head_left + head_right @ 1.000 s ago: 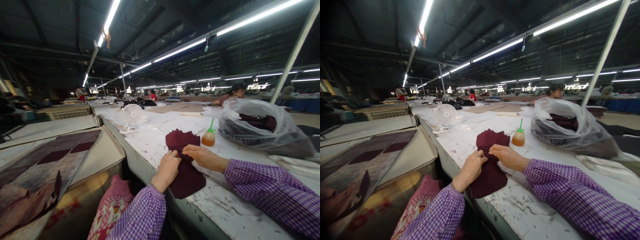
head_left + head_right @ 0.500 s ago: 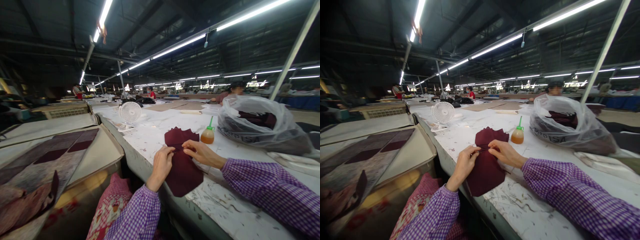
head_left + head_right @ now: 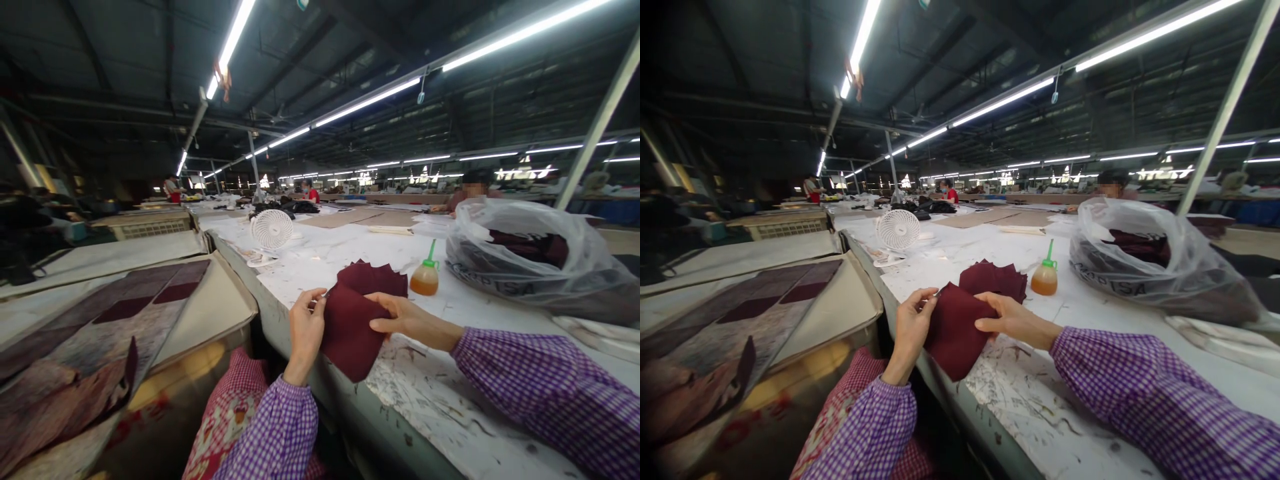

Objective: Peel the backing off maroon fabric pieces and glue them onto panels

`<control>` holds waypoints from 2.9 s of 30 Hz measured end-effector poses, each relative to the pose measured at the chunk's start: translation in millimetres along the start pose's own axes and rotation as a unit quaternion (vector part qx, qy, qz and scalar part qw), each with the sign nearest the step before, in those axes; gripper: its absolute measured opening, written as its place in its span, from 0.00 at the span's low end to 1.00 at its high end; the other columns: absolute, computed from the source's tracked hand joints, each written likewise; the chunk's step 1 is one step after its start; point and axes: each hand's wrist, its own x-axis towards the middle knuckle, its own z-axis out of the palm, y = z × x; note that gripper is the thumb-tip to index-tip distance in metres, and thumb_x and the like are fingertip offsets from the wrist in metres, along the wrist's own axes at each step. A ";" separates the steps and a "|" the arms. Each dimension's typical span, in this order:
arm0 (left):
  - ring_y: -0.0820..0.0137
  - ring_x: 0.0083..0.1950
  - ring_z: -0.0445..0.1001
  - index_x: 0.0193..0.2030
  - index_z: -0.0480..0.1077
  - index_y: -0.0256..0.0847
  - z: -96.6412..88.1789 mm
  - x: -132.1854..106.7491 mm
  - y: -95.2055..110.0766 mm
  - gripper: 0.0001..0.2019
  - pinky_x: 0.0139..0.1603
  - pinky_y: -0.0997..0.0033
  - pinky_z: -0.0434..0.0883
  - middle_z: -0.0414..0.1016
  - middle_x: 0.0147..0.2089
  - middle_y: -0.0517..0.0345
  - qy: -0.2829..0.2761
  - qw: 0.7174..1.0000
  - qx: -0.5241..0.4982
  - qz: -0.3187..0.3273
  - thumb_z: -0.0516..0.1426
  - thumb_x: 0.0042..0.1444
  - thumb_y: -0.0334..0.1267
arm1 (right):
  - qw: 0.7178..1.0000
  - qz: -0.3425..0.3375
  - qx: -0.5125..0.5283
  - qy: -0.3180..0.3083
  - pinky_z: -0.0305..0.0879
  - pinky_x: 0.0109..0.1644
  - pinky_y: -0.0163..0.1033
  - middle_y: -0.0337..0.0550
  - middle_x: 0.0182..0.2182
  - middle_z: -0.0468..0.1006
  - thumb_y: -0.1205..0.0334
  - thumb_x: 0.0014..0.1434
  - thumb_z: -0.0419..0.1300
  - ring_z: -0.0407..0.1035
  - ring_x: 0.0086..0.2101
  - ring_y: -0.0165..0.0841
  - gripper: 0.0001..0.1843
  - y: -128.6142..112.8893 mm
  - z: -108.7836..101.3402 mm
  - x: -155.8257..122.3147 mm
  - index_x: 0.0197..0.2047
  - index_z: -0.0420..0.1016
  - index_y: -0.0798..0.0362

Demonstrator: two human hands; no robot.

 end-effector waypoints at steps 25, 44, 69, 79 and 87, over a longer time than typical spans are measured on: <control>0.63 0.60 0.64 0.56 0.67 0.42 -0.1 -63.0 69.7 0.17 0.61 0.57 0.62 0.68 0.57 0.50 -0.253 0.944 0.120 0.172 0.50 0.61 0.32 | 0.974 0.019 0.074 0.211 0.62 0.22 0.31 0.33 0.22 0.67 0.68 0.48 0.56 0.60 0.19 0.24 0.13 -3.5 8.6 7.5 0.39 0.63 0.55; 0.67 0.41 0.76 0.43 0.70 0.38 14.8 -64.6 64.2 0.13 0.45 0.67 0.73 0.78 0.38 0.53 -0.165 0.967 -0.192 -0.026 0.61 0.48 0.32 | 0.974 -0.134 0.012 0.184 0.60 0.23 0.32 0.31 0.24 0.63 0.53 0.50 0.63 0.61 0.21 0.23 0.25 -17.4 28.6 -1.3 0.49 0.63 0.53; 0.77 0.28 0.67 0.25 0.71 0.35 2.8 -56.9 63.2 0.09 0.32 0.79 0.68 0.69 0.24 0.62 -0.116 0.958 -0.248 -0.090 0.63 0.46 0.38 | 0.857 -0.295 -0.388 0.168 0.59 0.26 0.33 0.39 0.25 0.71 0.67 0.57 0.53 0.64 0.24 0.27 0.05 -18.9 40.9 -13.4 0.30 0.68 0.53; 0.74 0.29 0.69 0.27 0.70 0.35 2.6 -53.9 59.3 0.10 0.32 0.75 0.72 0.66 0.28 0.60 -0.142 0.964 -0.222 -0.045 0.59 0.52 0.40 | 0.867 -0.268 -0.386 0.165 0.54 0.25 0.31 0.38 0.21 0.71 0.70 0.55 0.52 0.61 0.21 0.25 0.10 -24.0 38.7 -15.0 0.28 0.73 0.56; 0.77 0.25 0.67 0.33 0.65 0.38 5.2 -57.1 59.3 0.07 0.26 0.78 0.67 0.67 0.28 0.62 -0.105 0.978 -0.177 -0.040 0.59 0.51 0.38 | 0.933 -0.148 -0.286 0.160 0.53 0.23 0.30 0.36 0.19 0.70 0.69 0.52 0.51 0.60 0.20 0.25 0.09 -29.6 40.7 -13.8 0.25 0.71 0.56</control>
